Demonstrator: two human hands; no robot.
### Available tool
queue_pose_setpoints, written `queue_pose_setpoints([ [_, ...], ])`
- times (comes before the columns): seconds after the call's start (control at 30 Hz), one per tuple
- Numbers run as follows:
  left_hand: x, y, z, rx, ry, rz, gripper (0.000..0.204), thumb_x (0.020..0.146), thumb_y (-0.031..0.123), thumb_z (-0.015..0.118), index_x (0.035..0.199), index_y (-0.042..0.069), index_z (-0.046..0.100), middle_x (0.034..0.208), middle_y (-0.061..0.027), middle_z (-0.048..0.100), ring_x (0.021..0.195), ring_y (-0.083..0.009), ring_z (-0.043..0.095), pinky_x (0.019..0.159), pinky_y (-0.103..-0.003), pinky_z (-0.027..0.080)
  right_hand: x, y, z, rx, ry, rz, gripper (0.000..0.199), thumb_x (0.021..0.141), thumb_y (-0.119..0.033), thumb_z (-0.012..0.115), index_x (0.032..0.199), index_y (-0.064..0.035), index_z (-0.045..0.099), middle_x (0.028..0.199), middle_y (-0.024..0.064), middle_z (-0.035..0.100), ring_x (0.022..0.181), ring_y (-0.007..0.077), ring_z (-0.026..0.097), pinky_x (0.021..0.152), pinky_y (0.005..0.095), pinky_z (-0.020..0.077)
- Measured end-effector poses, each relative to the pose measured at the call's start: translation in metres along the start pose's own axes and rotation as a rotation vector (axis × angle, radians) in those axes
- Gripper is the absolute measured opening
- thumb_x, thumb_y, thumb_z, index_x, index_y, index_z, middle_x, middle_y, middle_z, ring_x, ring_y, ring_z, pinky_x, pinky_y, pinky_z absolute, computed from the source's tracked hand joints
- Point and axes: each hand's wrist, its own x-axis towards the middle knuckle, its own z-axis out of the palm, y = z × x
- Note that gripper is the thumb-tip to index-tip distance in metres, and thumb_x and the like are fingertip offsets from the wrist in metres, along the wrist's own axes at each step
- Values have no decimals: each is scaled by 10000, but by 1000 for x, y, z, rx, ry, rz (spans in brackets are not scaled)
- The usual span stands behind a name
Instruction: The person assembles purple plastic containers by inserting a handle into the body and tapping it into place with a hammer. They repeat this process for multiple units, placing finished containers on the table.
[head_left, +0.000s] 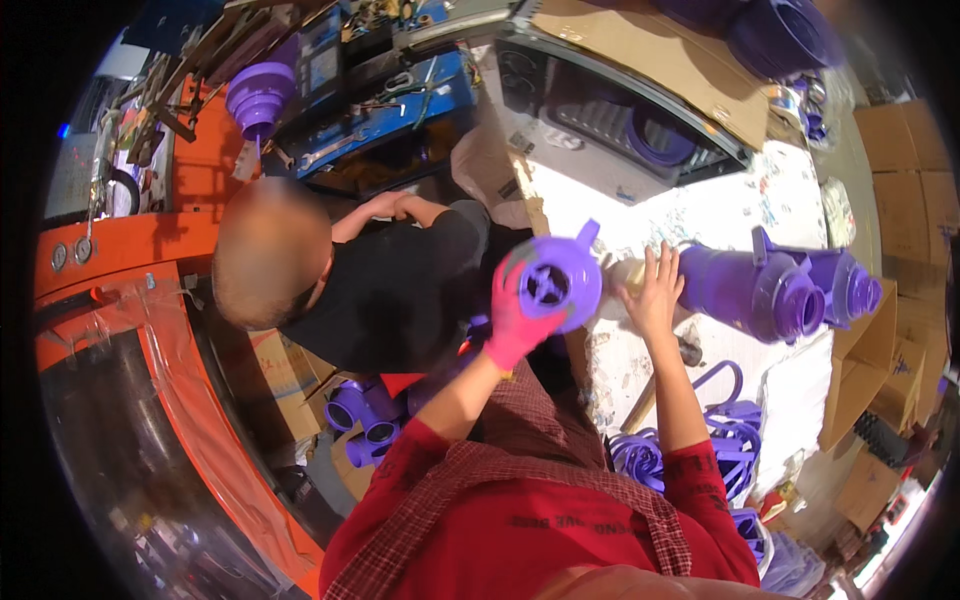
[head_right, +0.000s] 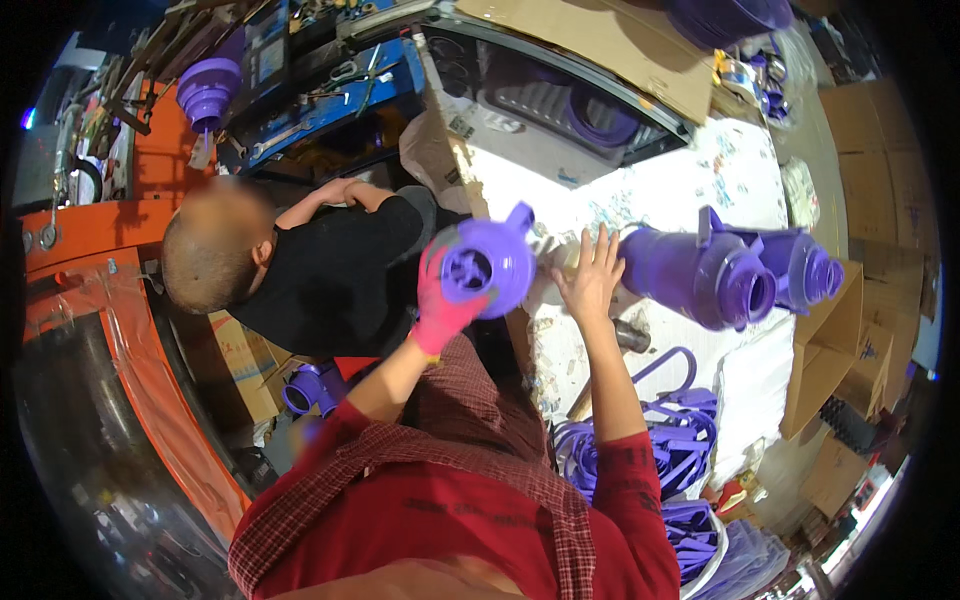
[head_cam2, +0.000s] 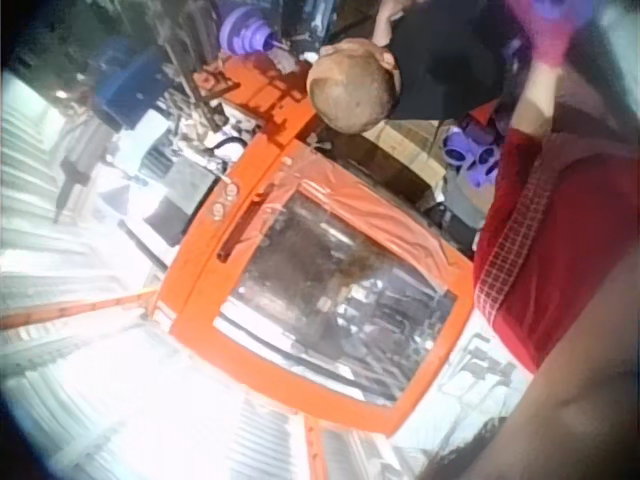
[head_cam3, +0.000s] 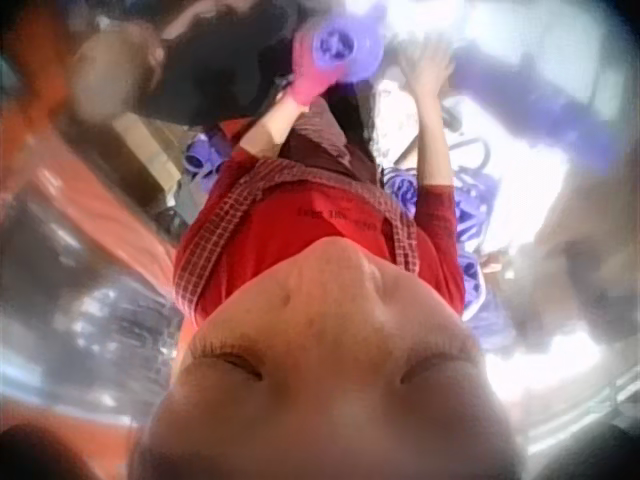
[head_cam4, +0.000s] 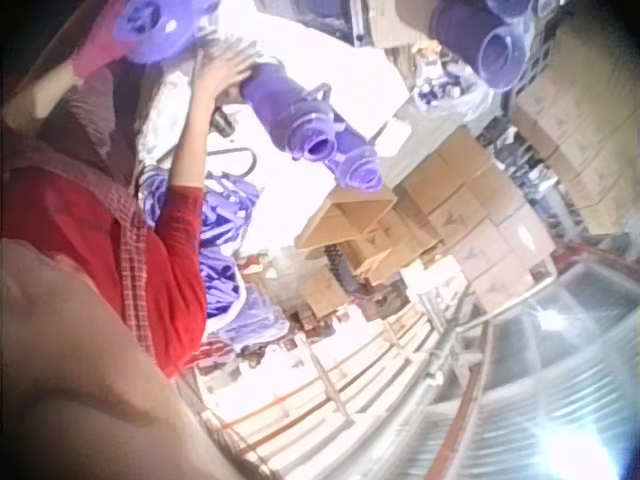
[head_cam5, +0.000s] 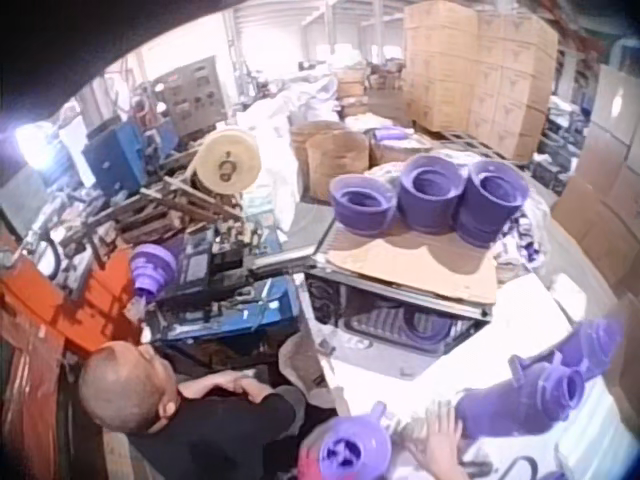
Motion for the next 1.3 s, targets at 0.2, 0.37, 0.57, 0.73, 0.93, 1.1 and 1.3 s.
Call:
queue_pose_setpoints([
  [0.2, -57, -3, -57, 130, -82, -101, 874, 563, 125, 899, 1345, 53, 514, 1390, -157, 492, 1269, -334, 517, 1088, -440, 424, 84, -130, 55, 912, -92, -471, 367, 897, -29, 653, 1254, 17, 580, 1069, 184, 688, 953, 304, 699, 849, 365, 547],
  [0.37, -75, -22, -69, 4, 60, -239, 841, 600, 127, 918, 1333, 28, 518, 1362, -153, 513, 1219, -304, 545, 1015, -409, 479, 191, -235, 220, 119, -335, -442, 261, 894, -85, 561, 1134, -5, 624, 1172, 194, 644, 1103, 383, 621, 913, 507, 518],
  [0.57, -97, -50, -92, -140, 141, -506, 898, 616, 158, 916, 1384, 35, 466, 1384, -161, 467, 1253, -317, 511, 1042, -425, 448, 267, -251, 355, -453, -388, -234, 372, 943, -169, 493, 1257, -34, 641, 1276, 163, 617, 1275, 376, 498, 1035, 626, 333],
  [0.73, -103, -61, -105, 28, 210, -492, 900, 609, 160, 905, 1382, 40, 461, 1373, -166, 464, 1264, -329, 486, 1058, -438, 422, 270, -250, 357, -510, -248, -282, 392, 971, -216, 451, 1251, -47, 668, 1274, 165, 617, 1283, 379, 476, 1097, 621, 270],
  [0.93, -79, -16, -102, 51, 202, -431, 831, 564, 177, 886, 1308, 44, 540, 1319, -147, 514, 1209, -327, 534, 1035, -449, 448, 227, -264, 210, -37, -179, -528, 193, 915, -123, 530, 1073, -40, 603, 1097, 138, 667, 1100, 332, 616, 1017, 577, 403],
  [1.1, -50, 26, -95, 161, 8, -7, 868, 560, 147, 898, 1336, 56, 519, 1387, -193, 490, 1282, -376, 495, 1084, -478, 414, 131, -202, -20, 667, 113, -586, 374, 820, -154, 759, 1118, -4, 591, 1061, 199, 649, 1017, 392, 617, 888, 431, 497],
  [1.3, -5, 27, 0, 94, 12, 265, 881, 569, 281, 933, 1321, 88, 518, 1351, -163, 488, 1276, -402, 458, 1059, -505, 412, 18, -56, -212, 1746, 733, -522, 90, 983, -135, 531, 911, -91, 498, 755, 16, 487, 577, 101, 465, 551, 263, 433],
])
